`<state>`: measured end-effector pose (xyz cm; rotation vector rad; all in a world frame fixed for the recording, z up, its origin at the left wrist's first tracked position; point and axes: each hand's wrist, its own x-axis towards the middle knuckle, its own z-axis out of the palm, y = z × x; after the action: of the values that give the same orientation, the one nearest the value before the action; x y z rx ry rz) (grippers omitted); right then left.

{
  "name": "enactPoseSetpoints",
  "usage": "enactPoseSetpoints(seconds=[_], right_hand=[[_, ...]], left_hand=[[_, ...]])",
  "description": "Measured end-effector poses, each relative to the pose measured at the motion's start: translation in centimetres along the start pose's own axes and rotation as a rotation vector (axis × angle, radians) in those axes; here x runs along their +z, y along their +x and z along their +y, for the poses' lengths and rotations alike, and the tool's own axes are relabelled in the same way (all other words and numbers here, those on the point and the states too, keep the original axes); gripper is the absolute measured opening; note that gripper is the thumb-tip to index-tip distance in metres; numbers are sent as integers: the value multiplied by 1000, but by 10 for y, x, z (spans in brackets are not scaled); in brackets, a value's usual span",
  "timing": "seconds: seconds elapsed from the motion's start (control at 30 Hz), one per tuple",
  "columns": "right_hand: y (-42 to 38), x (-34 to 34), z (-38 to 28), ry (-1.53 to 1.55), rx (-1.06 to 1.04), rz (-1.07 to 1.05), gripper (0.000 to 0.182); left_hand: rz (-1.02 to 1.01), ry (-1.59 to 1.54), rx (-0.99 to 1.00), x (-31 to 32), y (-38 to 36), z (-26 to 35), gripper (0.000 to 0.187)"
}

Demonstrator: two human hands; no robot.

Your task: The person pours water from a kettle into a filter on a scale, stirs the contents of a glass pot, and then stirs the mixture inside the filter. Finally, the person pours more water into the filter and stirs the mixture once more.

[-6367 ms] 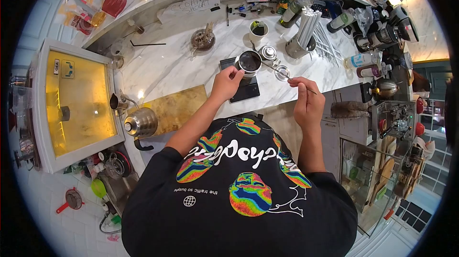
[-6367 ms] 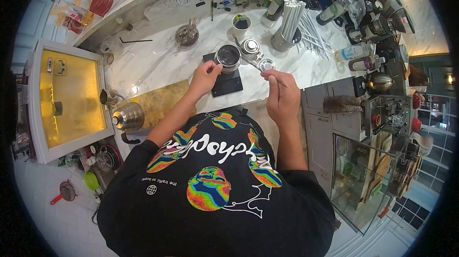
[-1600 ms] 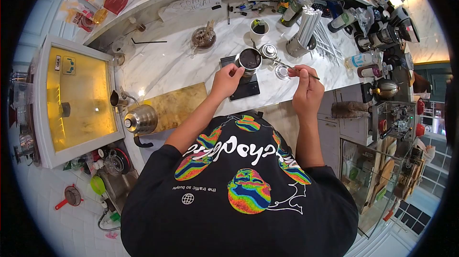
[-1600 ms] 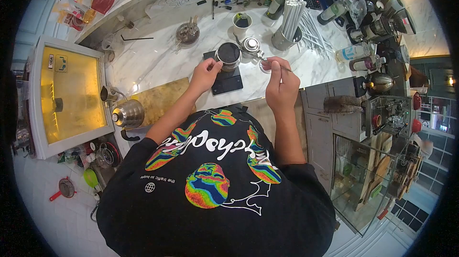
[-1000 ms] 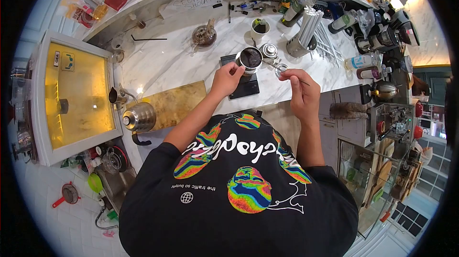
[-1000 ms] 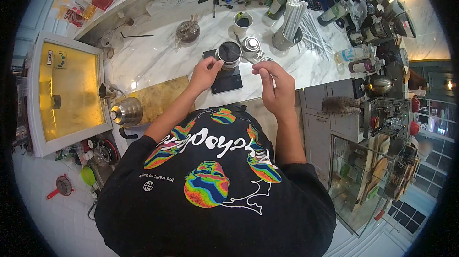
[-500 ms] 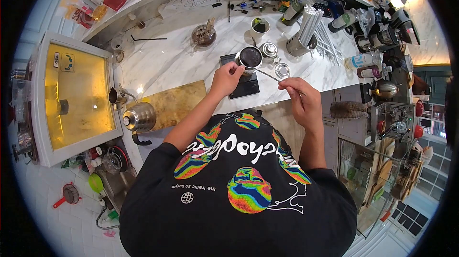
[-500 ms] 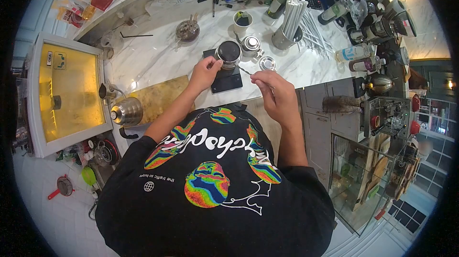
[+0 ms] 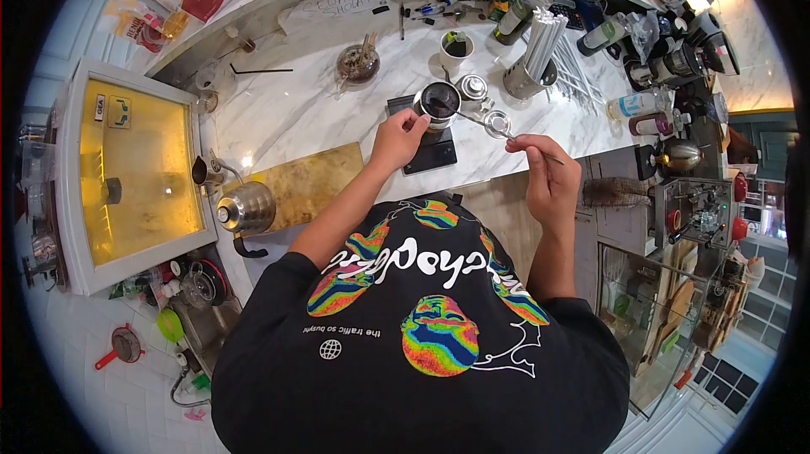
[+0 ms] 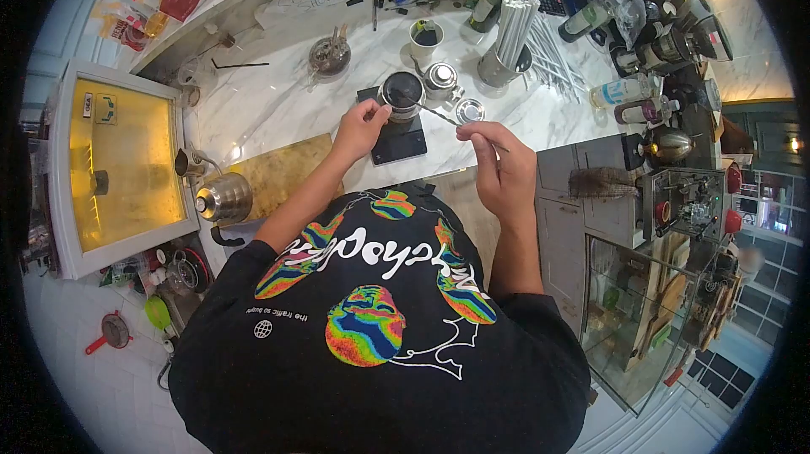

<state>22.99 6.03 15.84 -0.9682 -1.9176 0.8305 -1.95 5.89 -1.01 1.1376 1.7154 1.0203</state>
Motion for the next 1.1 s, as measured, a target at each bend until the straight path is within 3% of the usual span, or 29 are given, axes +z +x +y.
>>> enactPoseSetpoints(seconds=[1.1], right_hand=[[16,29,26,141,120,179,20]], left_hand=[[11,-4,16,0,0,1,36]])
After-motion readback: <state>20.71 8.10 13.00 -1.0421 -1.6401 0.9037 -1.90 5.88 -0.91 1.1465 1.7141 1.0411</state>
